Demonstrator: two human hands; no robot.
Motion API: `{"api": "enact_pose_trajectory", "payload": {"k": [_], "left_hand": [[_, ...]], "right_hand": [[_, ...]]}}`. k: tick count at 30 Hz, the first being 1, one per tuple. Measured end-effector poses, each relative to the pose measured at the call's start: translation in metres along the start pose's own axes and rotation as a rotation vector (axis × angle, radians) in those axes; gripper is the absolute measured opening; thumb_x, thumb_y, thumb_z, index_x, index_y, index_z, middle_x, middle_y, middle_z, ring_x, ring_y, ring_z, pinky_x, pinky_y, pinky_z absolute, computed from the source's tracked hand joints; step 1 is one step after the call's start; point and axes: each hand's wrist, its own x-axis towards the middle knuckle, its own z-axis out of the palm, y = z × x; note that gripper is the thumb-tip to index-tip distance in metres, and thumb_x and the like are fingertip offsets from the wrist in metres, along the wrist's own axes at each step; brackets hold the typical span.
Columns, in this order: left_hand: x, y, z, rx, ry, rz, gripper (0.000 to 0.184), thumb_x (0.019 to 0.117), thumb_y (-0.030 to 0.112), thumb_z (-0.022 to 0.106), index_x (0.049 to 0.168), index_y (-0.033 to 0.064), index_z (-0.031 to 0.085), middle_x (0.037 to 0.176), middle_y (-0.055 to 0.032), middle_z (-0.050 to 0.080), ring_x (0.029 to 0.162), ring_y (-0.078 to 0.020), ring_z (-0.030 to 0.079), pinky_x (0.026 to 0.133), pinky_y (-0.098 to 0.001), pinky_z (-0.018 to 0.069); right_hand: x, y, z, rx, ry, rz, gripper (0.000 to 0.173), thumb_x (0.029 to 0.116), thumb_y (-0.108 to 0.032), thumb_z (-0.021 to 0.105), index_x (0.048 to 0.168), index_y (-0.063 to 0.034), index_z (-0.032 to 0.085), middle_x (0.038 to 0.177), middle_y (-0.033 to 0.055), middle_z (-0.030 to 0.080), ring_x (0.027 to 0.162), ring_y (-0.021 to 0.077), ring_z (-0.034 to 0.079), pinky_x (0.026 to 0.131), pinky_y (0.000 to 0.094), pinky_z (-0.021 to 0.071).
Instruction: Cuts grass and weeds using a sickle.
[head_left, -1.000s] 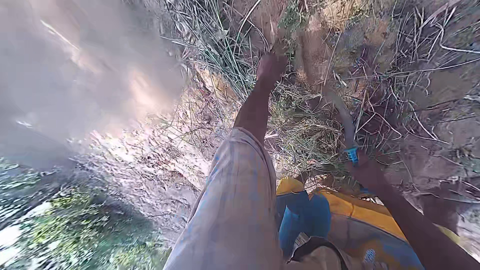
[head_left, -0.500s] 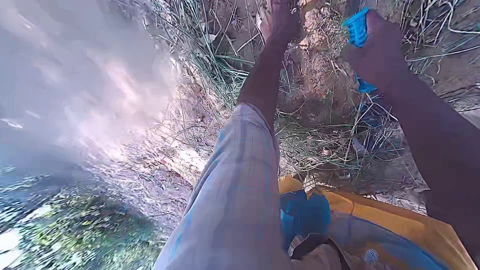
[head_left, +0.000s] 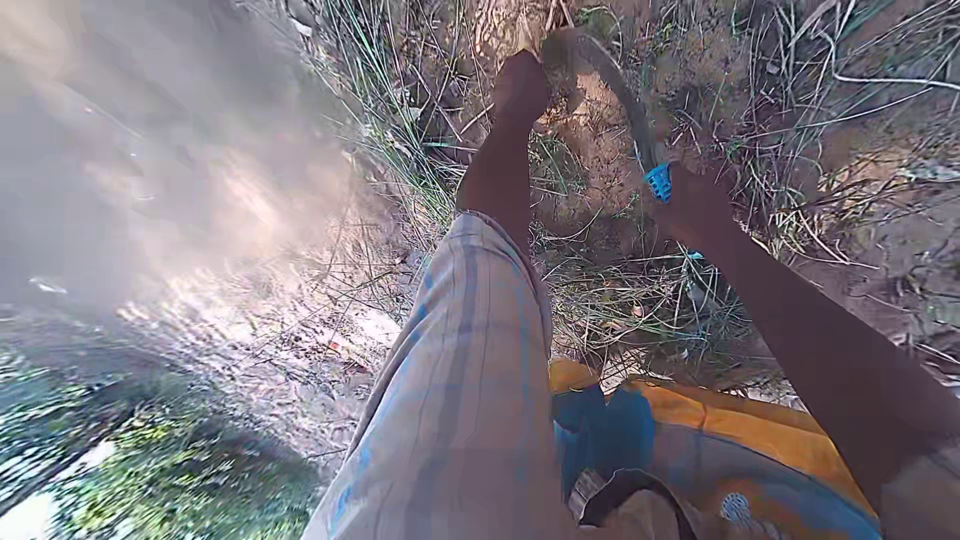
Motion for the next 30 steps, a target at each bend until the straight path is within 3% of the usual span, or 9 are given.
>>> {"api": "enact_pose_trajectory", "payload": {"k": [3, 5, 8, 11, 16, 19, 22, 26, 30], "left_hand": [[-0.062, -0.019, 0.071, 0.086, -0.216, 0.147, 0.039, 0.1024, 0.015, 0.056, 0.135, -0.0057, 0.057, 0.134, -0.0324, 0.060, 0.127, -0.0501, 0.058, 0.100, -0.0690, 0.0459], [-0.125, -0.005, 0.118, 0.093, -0.448, 0.116, 0.048, 0.1039, 0.014, 0.056, 0.149, -0.0009, 0.047, 0.137, -0.0306, 0.059, 0.126, -0.0493, 0.059, 0.100, -0.0682, 0.0477], [-0.195, 0.005, 0.174, 0.103, -0.634, 0.126, 0.040, 0.1031, 0.015, 0.057, 0.140, -0.0021, 0.056, 0.133, -0.0282, 0.063, 0.123, -0.0472, 0.061, 0.096, -0.0664, 0.0495], [-0.201, 0.022, 0.150, 0.021, -0.508, 0.121, 0.042, 0.1036, 0.023, 0.059, 0.141, 0.0033, 0.058, 0.138, -0.0252, 0.061, 0.125, -0.0460, 0.060, 0.098, -0.0691, 0.0470], [-0.122, 0.066, 0.085, -0.351, 0.077, 0.030, 0.058, 0.1045, 0.038, 0.057, 0.151, 0.0042, 0.047, 0.154, -0.0249, 0.046, 0.137, -0.0446, 0.049, 0.106, -0.0618, 0.0443], [-0.081, 0.098, 0.095, -0.761, 0.073, -0.148, 0.078, 0.1054, 0.052, 0.052, 0.159, 0.0002, 0.029, 0.152, -0.0288, 0.046, 0.138, -0.0418, 0.051, 0.111, -0.0575, 0.0437], [-0.093, 0.116, 0.114, -0.607, -0.063, -0.227, 0.084, 0.1014, 0.041, 0.063, 0.160, -0.0039, 0.021, 0.157, -0.0325, 0.037, 0.142, -0.0439, 0.045, 0.115, -0.0569, 0.0400], [-0.130, 0.102, 0.136, -0.623, -0.017, -0.193, 0.048, 0.1101, 0.029, 0.047, 0.142, -0.0073, 0.050, 0.133, -0.0301, 0.061, 0.125, -0.0406, 0.061, 0.105, -0.0555, 0.0480], [-0.161, 0.089, 0.133, -0.591, 0.076, -0.243, 0.045, 0.1120, 0.024, 0.042, 0.148, -0.0032, 0.047, 0.137, -0.0287, 0.060, 0.130, -0.0418, 0.058, 0.110, -0.0575, 0.0442]], "right_hand": [[-0.083, 0.068, 0.044, -0.121, -0.122, 0.067, 0.050, 0.1025, -0.022, 0.061, 0.141, 0.0065, 0.048, 0.113, 0.0367, 0.065, 0.108, 0.0559, 0.064, 0.086, 0.0696, 0.0474], [-0.146, 0.104, 0.061, -0.169, -0.231, 0.155, 0.056, 0.1025, -0.023, 0.061, 0.150, 0.0034, 0.045, 0.116, 0.0361, 0.066, 0.110, 0.0561, 0.064, 0.089, 0.0688, 0.0484], [-0.219, 0.146, 0.073, -0.129, -0.210, 0.132, 0.043, 0.0947, -0.017, 0.068, 0.130, 0.0061, 0.060, 0.094, 0.0326, 0.070, 0.091, 0.0543, 0.069, 0.075, 0.0675, 0.0512], [-0.223, 0.162, 0.054, -0.018, 0.111, -0.136, 0.038, 0.0861, -0.013, 0.067, 0.113, 0.0145, 0.065, 0.074, 0.0303, 0.066, 0.068, 0.0522, 0.068, 0.059, 0.0660, 0.0503], [-0.112, 0.125, -0.030, 0.106, 0.199, -0.073, 0.046, 0.0979, -0.016, 0.065, 0.132, 0.0105, 0.051, 0.092, 0.0366, 0.063, 0.084, 0.0582, 0.063, 0.069, 0.0738, 0.0449], [-0.104, 0.161, -0.021, 0.033, 0.038, 0.103, 0.045, 0.1022, -0.023, 0.064, 0.133, 0.0076, 0.051, 0.100, 0.0370, 0.064, 0.096, 0.0580, 0.063, 0.078, 0.0739, 0.0449], [-0.171, 0.235, 0.017, -0.039, -0.055, 0.161, 0.051, 0.0999, -0.021, 0.064, 0.141, 0.0061, 0.052, 0.108, 0.0389, 0.066, 0.104, 0.0596, 0.064, 0.084, 0.0739, 0.0455], [-0.245, 0.273, 0.019, 0.036, 0.043, 0.117, 0.050, 0.0924, -0.013, 0.068, 0.131, 0.0160, 0.054, 0.108, 0.0449, 0.060, 0.095, 0.0647, 0.061, 0.075, 0.0756, 0.0449], [-0.233, 0.257, -0.002, 0.081, 0.184, -0.156, 0.046, 0.0896, -0.018, 0.063, 0.120, 0.0166, 0.060, 0.086, 0.0383, 0.065, 0.076, 0.0587, 0.065, 0.066, 0.0705, 0.0468]]}}
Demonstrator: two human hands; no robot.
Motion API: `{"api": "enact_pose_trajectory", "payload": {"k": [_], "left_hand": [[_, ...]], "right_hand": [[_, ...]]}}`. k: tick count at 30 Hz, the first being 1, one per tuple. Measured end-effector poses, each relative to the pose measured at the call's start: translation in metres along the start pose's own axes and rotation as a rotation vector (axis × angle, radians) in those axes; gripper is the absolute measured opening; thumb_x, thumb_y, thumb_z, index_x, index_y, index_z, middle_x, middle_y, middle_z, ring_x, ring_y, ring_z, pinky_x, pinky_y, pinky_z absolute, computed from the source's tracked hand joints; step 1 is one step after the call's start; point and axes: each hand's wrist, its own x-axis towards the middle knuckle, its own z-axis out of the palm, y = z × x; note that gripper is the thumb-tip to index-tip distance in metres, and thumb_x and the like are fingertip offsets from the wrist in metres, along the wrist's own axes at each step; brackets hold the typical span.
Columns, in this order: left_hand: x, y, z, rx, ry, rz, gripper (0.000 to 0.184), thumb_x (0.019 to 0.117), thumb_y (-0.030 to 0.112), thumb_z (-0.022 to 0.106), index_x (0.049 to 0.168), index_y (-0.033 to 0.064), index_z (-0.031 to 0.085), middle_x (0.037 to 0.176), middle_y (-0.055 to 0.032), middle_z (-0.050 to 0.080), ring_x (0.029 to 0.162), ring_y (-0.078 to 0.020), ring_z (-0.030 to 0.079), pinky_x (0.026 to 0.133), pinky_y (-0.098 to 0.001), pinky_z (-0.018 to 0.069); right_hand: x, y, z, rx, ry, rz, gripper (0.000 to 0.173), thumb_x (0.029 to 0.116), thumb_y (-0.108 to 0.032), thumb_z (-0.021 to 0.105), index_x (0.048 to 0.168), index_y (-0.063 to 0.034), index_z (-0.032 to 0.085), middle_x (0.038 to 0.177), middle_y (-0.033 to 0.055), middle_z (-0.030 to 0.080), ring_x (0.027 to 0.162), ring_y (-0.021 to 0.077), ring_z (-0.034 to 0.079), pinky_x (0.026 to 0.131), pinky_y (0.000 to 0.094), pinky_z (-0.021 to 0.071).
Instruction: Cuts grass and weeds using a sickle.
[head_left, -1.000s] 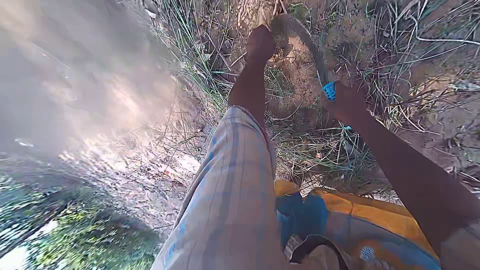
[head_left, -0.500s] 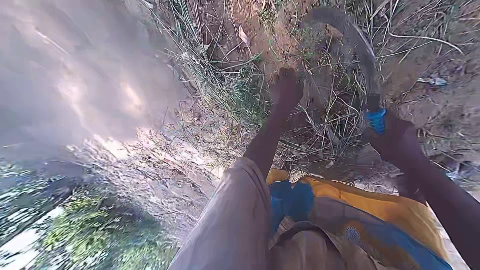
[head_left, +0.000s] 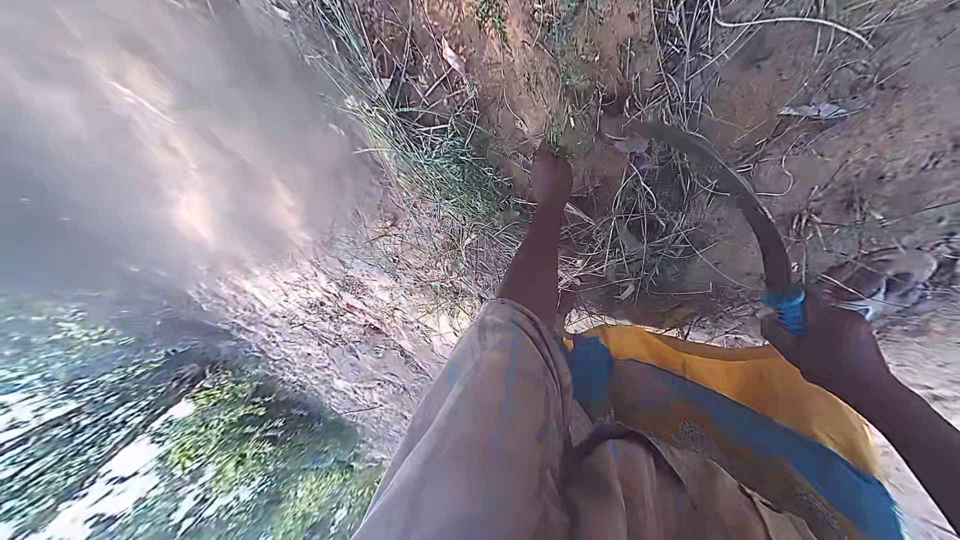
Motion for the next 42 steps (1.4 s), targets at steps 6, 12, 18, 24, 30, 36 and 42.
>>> {"api": "enact_pose_trajectory", "payload": {"k": [6, 12, 18, 24, 30, 36, 42], "left_hand": [[0.002, 0.001, -0.002, -0.043, 0.059, 0.009, 0.037, 0.1089, 0.019, 0.046, 0.133, -0.0056, 0.059, 0.127, -0.0263, 0.065, 0.123, -0.0372, 0.062, 0.105, -0.0553, 0.0467], [-0.055, -0.006, 0.037, 0.262, -0.278, 0.144, 0.044, 0.1066, 0.016, 0.049, 0.147, -0.0026, 0.050, 0.137, -0.0291, 0.060, 0.131, -0.0436, 0.057, 0.108, -0.0621, 0.0440], [-0.132, -0.074, 0.071, 0.656, -0.552, 0.062, 0.046, 0.1034, 0.015, 0.056, 0.148, 0.0042, 0.050, 0.137, -0.0291, 0.060, 0.126, -0.0494, 0.059, 0.099, -0.0695, 0.0472], [-0.096, 0.010, 0.048, 0.173, 0.001, 0.377, 0.058, 0.0987, 0.030, 0.066, 0.146, 0.0012, 0.049, 0.151, -0.0256, 0.047, 0.144, -0.0433, 0.040, 0.112, -0.0629, 0.0367], [-0.028, 0.158, 0.102, 0.057, -0.025, 0.298, 0.094, 0.0961, 0.042, 0.070, 0.165, 0.0086, 0.016, 0.164, -0.0262, 0.030, 0.152, -0.0400, 0.031, 0.120, -0.0583, 0.0299], [-0.044, 0.110, 0.127, 0.510, -0.165, 0.109, 0.072, 0.1057, 0.024, 0.053, 0.164, 0.0033, 0.016, 0.154, -0.0304, 0.044, 0.136, -0.0473, 0.051, 0.106, -0.0623, 0.0459], [-0.058, 0.086, 0.091, 0.634, -0.284, 0.015, 0.042, 0.1083, 0.020, 0.046, 0.142, -0.0048, 0.053, 0.142, -0.0300, 0.056, 0.133, -0.0471, 0.054, 0.105, -0.0678, 0.0434]], "right_hand": [[0.134, -0.100, 0.003, -0.007, -0.292, 0.018, 0.043, 0.1006, -0.020, 0.060, 0.133, 0.0068, 0.052, 0.106, 0.0345, 0.064, 0.102, 0.0542, 0.064, 0.080, 0.0698, 0.0471], [0.059, -0.028, 0.021, -0.041, -0.381, 0.268, 0.044, 0.1034, -0.025, 0.062, 0.132, 0.0065, 0.050, 0.105, 0.0342, 0.064, 0.103, 0.0533, 0.064, 0.083, 0.0680, 0.0474], [-0.063, 0.029, -0.020, -0.095, -0.388, 0.221, 0.040, 0.0953, -0.014, 0.068, 0.126, 0.0085, 0.058, 0.092, 0.0335, 0.067, 0.088, 0.0537, 0.067, 0.074, 0.0675, 0.0488], [-0.080, 0.066, -0.030, 0.147, 0.144, 0.062, 0.051, 0.0884, -0.030, 0.058, 0.112, 0.0155, 0.061, 0.072, 0.0256, 0.065, 0.057, 0.0382, 0.063, 0.054, 0.0555, 0.0490], [-0.008, 0.065, -0.069, 0.273, 0.330, 0.137, 0.056, 0.0897, -0.035, 0.059, 0.122, 0.0108, 0.056, 0.082, 0.0197, 0.064, 0.064, 0.0247, 0.061, 0.062, 0.0482, 0.0510], [0.031, 0.051, -0.103, 0.298, 0.296, 0.060, 0.049, 0.0928, -0.032, 0.061, 0.128, 0.0015, 0.055, 0.080, 0.0154, 0.062, 0.060, 0.0259, 0.060, 0.056, 0.0503, 0.0493], [0.077, 0.024, -0.067, 0.203, 0.016, -0.047, 0.030, 0.0959, -0.016, 0.064, 0.116, 0.0052, 0.058, 0.076, 0.0235, 0.061, 0.068, 0.0435, 0.062, 0.057, 0.0608, 0.0452]]}}
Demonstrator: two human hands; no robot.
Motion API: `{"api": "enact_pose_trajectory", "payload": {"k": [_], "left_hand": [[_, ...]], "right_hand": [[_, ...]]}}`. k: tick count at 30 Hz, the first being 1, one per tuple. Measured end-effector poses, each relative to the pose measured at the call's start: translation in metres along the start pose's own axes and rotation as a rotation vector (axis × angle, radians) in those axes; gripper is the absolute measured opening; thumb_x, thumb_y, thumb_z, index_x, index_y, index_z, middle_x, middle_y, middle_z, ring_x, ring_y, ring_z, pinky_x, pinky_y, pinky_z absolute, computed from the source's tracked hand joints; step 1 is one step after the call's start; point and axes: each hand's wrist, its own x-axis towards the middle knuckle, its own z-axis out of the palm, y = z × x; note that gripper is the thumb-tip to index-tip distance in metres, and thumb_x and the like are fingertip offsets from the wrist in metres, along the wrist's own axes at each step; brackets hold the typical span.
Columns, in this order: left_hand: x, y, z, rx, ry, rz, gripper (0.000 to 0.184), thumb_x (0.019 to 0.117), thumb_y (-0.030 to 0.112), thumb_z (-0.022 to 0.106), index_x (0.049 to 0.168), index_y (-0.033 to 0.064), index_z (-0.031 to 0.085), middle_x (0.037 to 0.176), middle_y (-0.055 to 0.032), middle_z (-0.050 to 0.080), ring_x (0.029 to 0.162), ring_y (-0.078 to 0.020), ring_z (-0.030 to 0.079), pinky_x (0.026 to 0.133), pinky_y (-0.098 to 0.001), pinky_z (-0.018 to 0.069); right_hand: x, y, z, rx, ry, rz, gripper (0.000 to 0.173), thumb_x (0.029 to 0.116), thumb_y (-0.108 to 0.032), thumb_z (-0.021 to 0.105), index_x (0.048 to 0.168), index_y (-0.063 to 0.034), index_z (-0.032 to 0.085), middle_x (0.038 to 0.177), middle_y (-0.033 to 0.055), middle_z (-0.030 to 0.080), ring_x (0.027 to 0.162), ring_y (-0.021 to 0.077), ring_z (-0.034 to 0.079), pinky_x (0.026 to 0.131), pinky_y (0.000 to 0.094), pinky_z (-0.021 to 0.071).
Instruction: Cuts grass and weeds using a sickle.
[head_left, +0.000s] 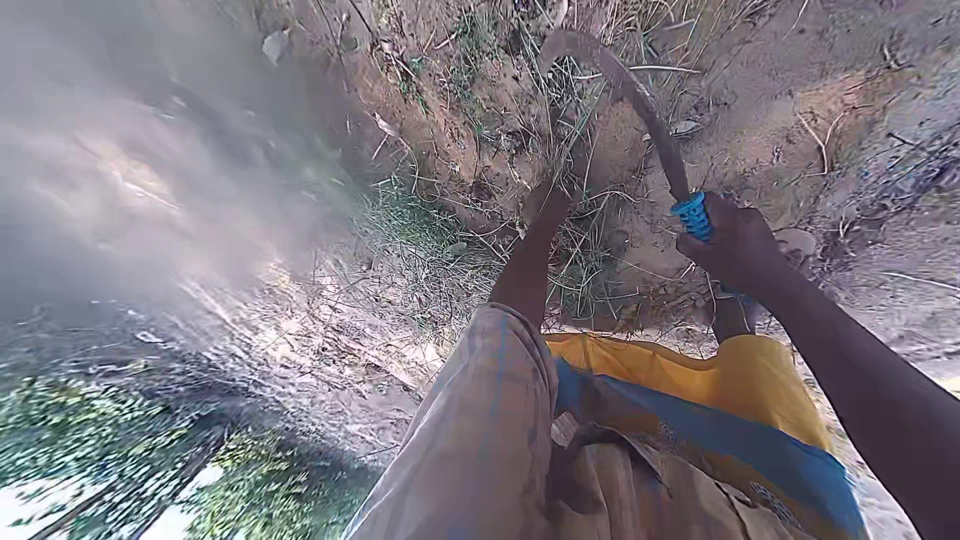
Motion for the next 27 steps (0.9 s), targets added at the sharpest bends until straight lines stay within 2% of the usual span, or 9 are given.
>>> {"api": "enact_pose_trajectory", "payload": {"k": [5, 8, 11, 13, 17, 20, 22, 25, 27], "left_hand": [[0.016, -0.019, 0.011, -0.077, 0.145, 0.060, 0.042, 0.1102, 0.022, 0.041, 0.144, -0.0003, 0.052, 0.137, -0.0267, 0.061, 0.130, -0.0422, 0.059, 0.105, -0.0610, 0.0473], [0.017, -0.029, 0.015, -0.084, 0.129, 0.141, 0.041, 0.1106, 0.029, 0.044, 0.139, 0.0023, 0.058, 0.134, -0.0255, 0.063, 0.126, -0.0424, 0.061, 0.102, -0.0625, 0.0491], [0.009, -0.031, 0.017, -0.041, 0.087, 0.145, 0.040, 0.1089, 0.024, 0.047, 0.142, 0.0041, 0.056, 0.138, -0.0263, 0.061, 0.128, -0.0436, 0.060, 0.102, -0.0631, 0.0486], [0.009, -0.024, 0.015, -0.050, 0.085, 0.164, 0.041, 0.1070, 0.017, 0.047, 0.145, 0.0040, 0.054, 0.138, -0.0279, 0.060, 0.129, -0.0457, 0.059, 0.102, -0.0645, 0.0477], [0.006, -0.021, 0.014, -0.100, 0.067, 0.148, 0.040, 0.1080, 0.021, 0.047, 0.145, 0.0062, 0.054, 0.135, -0.0259, 0.063, 0.128, -0.0439, 0.060, 0.101, -0.0644, 0.0487], [0.007, -0.026, 0.011, -0.065, 0.055, 0.160, 0.043, 0.1065, 0.019, 0.049, 0.146, 0.0042, 0.052, 0.137, -0.0264, 0.061, 0.129, -0.0442, 0.059, 0.103, -0.0639, 0.0478], [0.004, -0.029, 0.008, -0.063, 0.047, 0.164, 0.040, 0.1051, 0.017, 0.052, 0.143, 0.0018, 0.055, 0.137, -0.0271, 0.061, 0.129, -0.0447, 0.059, 0.103, -0.0646, 0.0473], [-0.009, -0.040, 0.019, -0.039, 0.020, 0.254, 0.040, 0.1040, 0.016, 0.055, 0.142, 0.0022, 0.057, 0.138, -0.0255, 0.061, 0.130, -0.0429, 0.058, 0.105, -0.0630, 0.0454], [-0.027, -0.059, 0.039, -0.029, -0.008, 0.290, 0.045, 0.1036, 0.015, 0.054, 0.147, 0.0052, 0.052, 0.139, -0.0249, 0.060, 0.128, -0.0428, 0.060, 0.103, -0.0627, 0.0488]], "right_hand": [[0.040, 0.013, 0.026, -0.194, -0.237, 0.216, 0.041, 0.1001, -0.021, 0.063, 0.129, 0.0067, 0.053, 0.102, 0.0364, 0.064, 0.099, 0.0570, 0.064, 0.076, 0.0718, 0.0464], [-0.046, 0.079, 0.022, -0.281, -0.302, 0.430, 0.046, 0.1010, -0.021, 0.064, 0.134, 0.0085, 0.053, 0.110, 0.0399, 0.062, 0.104, 0.0594, 0.062, 0.083, 0.0740, 0.0449], [-0.174, 0.122, 0.005, -0.328, -0.288, 0.549, 0.037, 0.0967, -0.012, 0.065, 0.129, 0.0048, 0.060, 0.095, 0.0370, 0.066, 0.092, 0.0590, 0.065, 0.073, 0.0735, 0.0447], [-0.205, 0.113, -0.005, -0.306, -0.200, 0.506, 0.035, 0.0932, -0.010, 0.065, 0.124, 0.0067, 0.062, 0.086, 0.0352, 0.066, 0.081, 0.0576, 0.065, 0.066, 0.0727, 0.0448], [-0.117, 0.053, -0.001, -0.168, -0.063, 0.251, 0.042, 0.0921, -0.018, 0.065, 0.119, 0.0132, 0.060, 0.081, 0.0328, 0.063, 0.072, 0.0508, 0.063, 0.064, 0.0672, 0.0448], [-0.001, 0.001, 0.015, -0.183, -0.150, 0.200, 0.039, 0.0978, -0.016, 0.067, 0.128, 0.0063, 0.055, 0.094, 0.0349, 0.064, 0.089, 0.0560, 0.064, 0.073, 0.0717, 0.0454], [0.027, 0.002, 0.035, -0.270, -0.230, 0.261, 0.040, 0.1000, -0.019, 0.065, 0.129, 0.0060, 0.053, 0.101, 0.0368, 0.064, 0.098, 0.0586, 0.063, 0.076, 0.0733, 0.0459], [-0.047, 0.060, 0.046, -0.388, -0.285, 0.416, 0.045, 0.1014, -0.023, 0.064, 0.134, 0.0066, 0.053, 0.108, 0.0393, 0.064, 0.105, 0.0604, 0.062, 0.083, 0.0749, 0.0446], [-0.134, 0.100, 0.038, -0.440, -0.301, 0.470, 0.043, 0.0982, -0.018, 0.064, 0.133, 0.0068, 0.056, 0.101, 0.0392, 0.066, 0.098, 0.0610, 0.065, 0.077, 0.0741, 0.0461]]}}
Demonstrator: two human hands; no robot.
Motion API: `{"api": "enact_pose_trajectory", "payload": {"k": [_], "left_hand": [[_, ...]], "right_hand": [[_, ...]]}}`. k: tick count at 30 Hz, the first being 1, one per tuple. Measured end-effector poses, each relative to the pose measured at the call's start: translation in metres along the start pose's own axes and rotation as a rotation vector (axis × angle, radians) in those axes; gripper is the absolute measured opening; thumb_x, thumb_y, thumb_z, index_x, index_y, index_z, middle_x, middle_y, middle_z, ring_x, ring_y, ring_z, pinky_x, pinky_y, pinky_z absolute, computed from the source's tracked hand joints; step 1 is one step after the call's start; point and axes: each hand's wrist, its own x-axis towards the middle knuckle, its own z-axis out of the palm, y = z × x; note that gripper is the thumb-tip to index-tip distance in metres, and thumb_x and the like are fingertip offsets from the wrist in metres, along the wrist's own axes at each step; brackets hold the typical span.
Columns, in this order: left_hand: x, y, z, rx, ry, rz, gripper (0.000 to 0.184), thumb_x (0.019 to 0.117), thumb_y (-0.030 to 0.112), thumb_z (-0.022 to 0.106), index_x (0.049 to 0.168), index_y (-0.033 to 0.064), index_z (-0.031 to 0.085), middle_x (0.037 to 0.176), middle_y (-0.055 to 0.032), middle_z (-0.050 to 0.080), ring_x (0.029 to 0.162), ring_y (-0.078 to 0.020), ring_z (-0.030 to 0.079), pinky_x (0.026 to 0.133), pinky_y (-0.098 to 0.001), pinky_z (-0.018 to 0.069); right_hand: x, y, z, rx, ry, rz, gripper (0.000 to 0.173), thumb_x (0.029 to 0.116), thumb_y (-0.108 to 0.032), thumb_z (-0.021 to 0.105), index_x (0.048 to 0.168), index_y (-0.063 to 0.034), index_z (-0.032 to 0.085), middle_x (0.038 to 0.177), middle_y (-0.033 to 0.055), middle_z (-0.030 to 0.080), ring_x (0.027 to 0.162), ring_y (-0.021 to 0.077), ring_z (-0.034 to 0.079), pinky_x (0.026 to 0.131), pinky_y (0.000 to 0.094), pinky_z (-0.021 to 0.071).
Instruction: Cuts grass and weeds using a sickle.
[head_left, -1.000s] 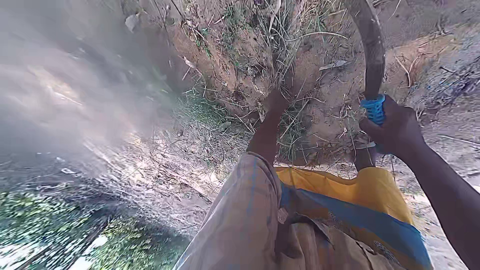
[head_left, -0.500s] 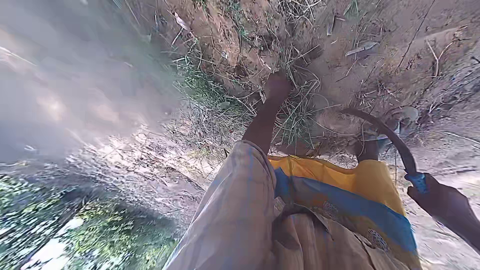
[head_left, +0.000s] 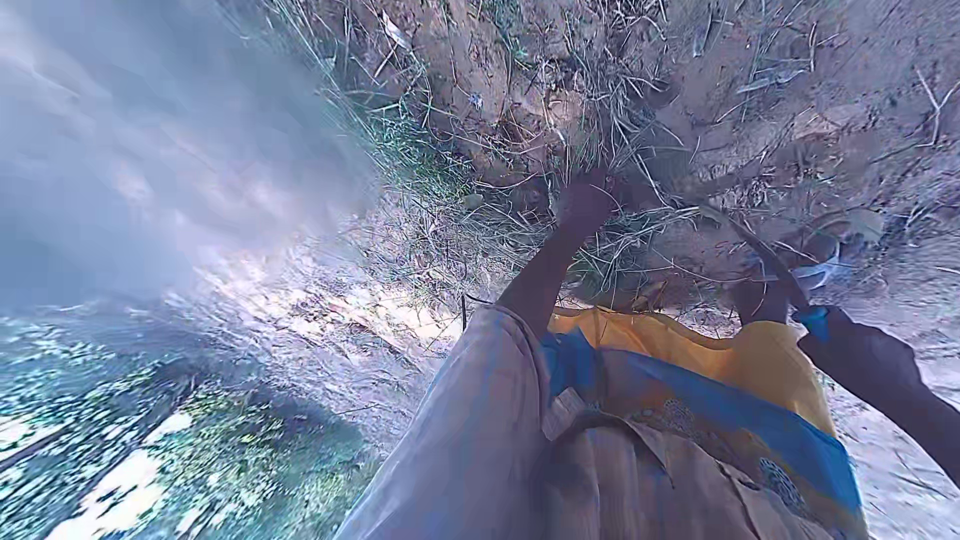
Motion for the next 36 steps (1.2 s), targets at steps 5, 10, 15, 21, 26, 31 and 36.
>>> {"api": "enact_pose_trajectory", "payload": {"k": [5, 10, 15, 21, 26, 31, 36], "left_hand": [[-0.051, -0.026, 0.042, -0.063, -0.089, 0.033, 0.055, 0.1064, 0.022, 0.055, 0.158, 0.0097, 0.040, 0.144, -0.0276, 0.056, 0.131, -0.0463, 0.056, 0.104, -0.0644, 0.0462], [-0.049, -0.070, 0.048, -0.099, -0.007, -0.156, 0.045, 0.1124, 0.027, 0.040, 0.148, 0.0013, 0.050, 0.143, -0.0287, 0.056, 0.132, -0.0460, 0.056, 0.108, -0.0631, 0.0439], [-0.073, -0.163, 0.028, -0.097, 0.048, -0.456, 0.050, 0.1149, 0.028, 0.030, 0.142, -0.0086, 0.051, 0.133, -0.0363, 0.059, 0.128, -0.0516, 0.057, 0.106, -0.0670, 0.0416], [-0.076, -0.223, -0.042, -0.118, -0.145, -0.554, 0.065, 0.1107, 0.044, 0.044, 0.141, -0.0140, 0.047, 0.136, -0.0392, 0.054, 0.131, -0.0519, 0.053, 0.111, -0.0667, 0.0375], [-0.064, -0.037, -0.125, 0.195, 0.078, -0.252, 0.068, 0.1089, 0.054, 0.039, 0.122, -0.0083, 0.064, 0.129, -0.0356, 0.061, 0.129, -0.0538, 0.054, 0.101, -0.0763, 0.0355], [0.043, 0.055, -0.096, -0.217, 0.285, -0.128, 0.063, 0.1076, 0.045, 0.046, 0.149, -0.0030, 0.045, 0.139, -0.0251, 0.060, 0.132, -0.0381, 0.057, 0.109, -0.0572, 0.0444], [0.117, 0.068, -0.020, -0.395, 0.253, -0.230, 0.093, 0.1002, 0.055, 0.057, 0.159, -0.0065, 0.020, 0.153, -0.0322, 0.043, 0.144, -0.0412, 0.043, 0.118, -0.0575, 0.0336]], "right_hand": [[-0.061, 0.026, 0.004, 0.074, 0.155, -0.105, 0.033, 0.0918, -0.010, 0.062, 0.117, 0.0100, 0.063, 0.082, 0.0354, 0.066, 0.076, 0.0596, 0.065, 0.062, 0.0722, 0.0446], [0.045, -0.103, -0.066, 0.121, 0.263, -0.369, 0.040, 0.0965, -0.022, 0.067, 0.120, 0.0086, 0.058, 0.090, 0.0357, 0.065, 0.084, 0.0590, 0.066, 0.066, 0.0734, 0.0470], [0.083, -0.109, -0.036, 0.038, 0.078, -0.200, 0.046, 0.1005, -0.024, 0.065, 0.131, 0.0083, 0.053, 0.103, 0.0391, 0.064, 0.100, 0.0606, 0.063, 0.077, 0.0739, 0.0469], [-0.019, 0.024, 0.021, 0.033, 0.079, -0.119, 0.035, 0.0942, -0.011, 0.064, 0.122, 0.0109, 0.061, 0.091, 0.0386, 0.066, 0.086, 0.0619, 0.066, 0.068, 0.0752, 0.0449], [-0.038, 0.016, 0.008, 0.164, 0.349, -0.213, 0.039, 0.0919, -0.016, 0.059, 0.112, 0.0178, 0.060, 0.082, 0.0389, 0.064, 0.072, 0.0610, 0.063, 0.060, 0.0727, 0.0433], [-0.024, -0.027, -0.010, 0.346, 0.461, -0.189, 0.053, 0.0924, -0.022, 0.061, 0.122, 0.0206, 0.056, 0.090, 0.0409, 0.065, 0.078, 0.0583, 0.065, 0.070, 0.0710, 0.0464], [-0.021, -0.030, -0.008, 0.423, 0.468, -0.176, 0.051, 0.0928, -0.026, 0.060, 0.118, 0.0188, 0.058, 0.085, 0.0342, 0.066, 0.071, 0.0453, 0.065, 0.066, 0.0603, 0.0491]]}}
